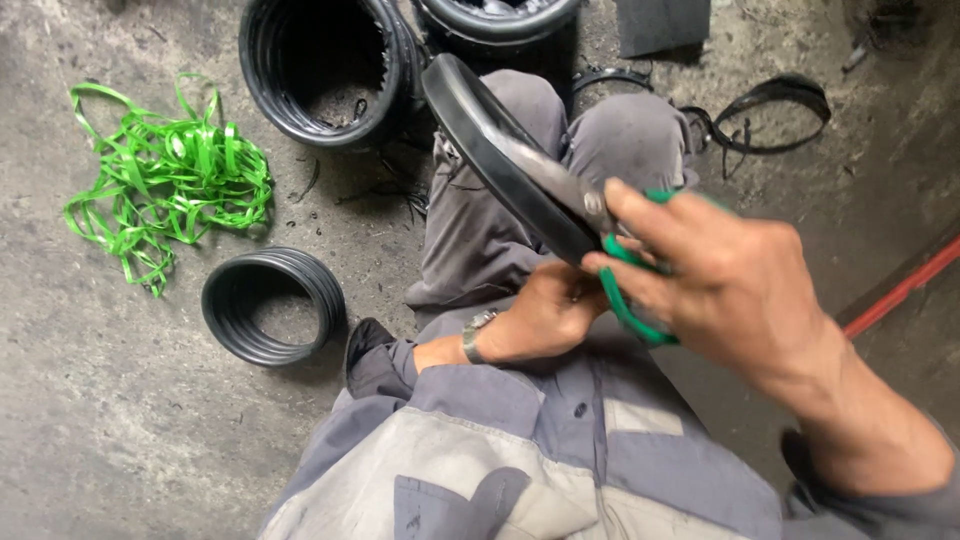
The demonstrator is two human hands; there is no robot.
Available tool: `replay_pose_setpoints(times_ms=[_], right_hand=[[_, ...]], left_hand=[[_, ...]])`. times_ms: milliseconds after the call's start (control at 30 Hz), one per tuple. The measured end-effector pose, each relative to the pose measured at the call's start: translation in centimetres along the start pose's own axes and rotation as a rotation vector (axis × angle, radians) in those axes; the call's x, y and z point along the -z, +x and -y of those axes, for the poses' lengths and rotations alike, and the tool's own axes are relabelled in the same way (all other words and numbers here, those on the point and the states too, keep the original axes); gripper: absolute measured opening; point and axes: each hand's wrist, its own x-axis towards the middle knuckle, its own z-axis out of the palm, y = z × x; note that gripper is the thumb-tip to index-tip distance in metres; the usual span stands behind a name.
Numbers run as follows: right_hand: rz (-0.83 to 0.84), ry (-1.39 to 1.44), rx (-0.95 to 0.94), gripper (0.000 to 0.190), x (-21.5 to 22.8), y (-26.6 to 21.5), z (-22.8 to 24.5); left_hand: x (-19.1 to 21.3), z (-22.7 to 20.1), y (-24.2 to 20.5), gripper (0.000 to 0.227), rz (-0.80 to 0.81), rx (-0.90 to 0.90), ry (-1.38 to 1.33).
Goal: The person sits on the workshop floor and uses green-handled scissors to trim the edge of a black rubber ring, rotating the ring and cutting off strips of material. Cut pieces fall onto the floor among other rubber rings and green plastic scraps, and the person continues trimming around the ring.
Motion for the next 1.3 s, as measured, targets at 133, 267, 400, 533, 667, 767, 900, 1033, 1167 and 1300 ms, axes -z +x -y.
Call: replay_pose_setpoints(times_ms=[133, 267, 400, 533, 667, 767, 900, 1033, 1167, 1300], right_hand=[[-0.153, 0.277, -0.06, 0.054, -1.3, 0.5, -2.5], [-0.296, 0.784, -0.353, 0.048, -5.9, -0.9, -6.4], [-0.336, 0.817, -0.357, 0.051, -9.9, -1.9, -8.3], [-0.33, 0.843, -0.389, 0.056, -11.2, -2.5, -8.0], [-0.302, 0.817, -0.336, 0.059, -12.6, -2.9, -7.9], [-0.293, 0.797, -0.332, 0.059, -12.7, -2.8, -7.2], [-0.297, 0.827, -0.345, 0.059, -13.9, -3.2, -7.5], [-0.353, 0.948, -0.385, 0.058, -15.7, -3.8, -8.9], [-0.414, 1.014, -0.427, 0.057, -17.2, -4.3, -10.3], [-0.403, 0.955, -0.482, 0.055, -17.3, -4.4, -10.8]], left_hand=[[1.6, -1.9, 0.0, 0.054, -0.007, 0.019, -0.249], [3.4, -5.4, -0.6, 0.081, -0.027, -0.071, -0.351], [5.1, -8.5, -1.2, 0.077, -0.051, -0.027, -0.363], [7.0, -10.1, -1.4, 0.068, -0.15, -0.047, -0.518], [8.8, -10.7, -1.9, 0.063, -0.217, -0.087, -0.65], [10.5, -10.0, -3.0, 0.062, -0.243, -0.114, -0.613], [12.6, -9.7, -4.8, 0.061, -0.313, -0.125, -0.53], [15.7, -7.0, -7.0, 0.051, -0.591, -0.15, -0.53], [17.6, -5.3, -7.9, 0.048, -0.687, -0.118, -0.502], [19.2, -4.4, -7.8, 0.049, -0.685, -0.094, -0.514]])
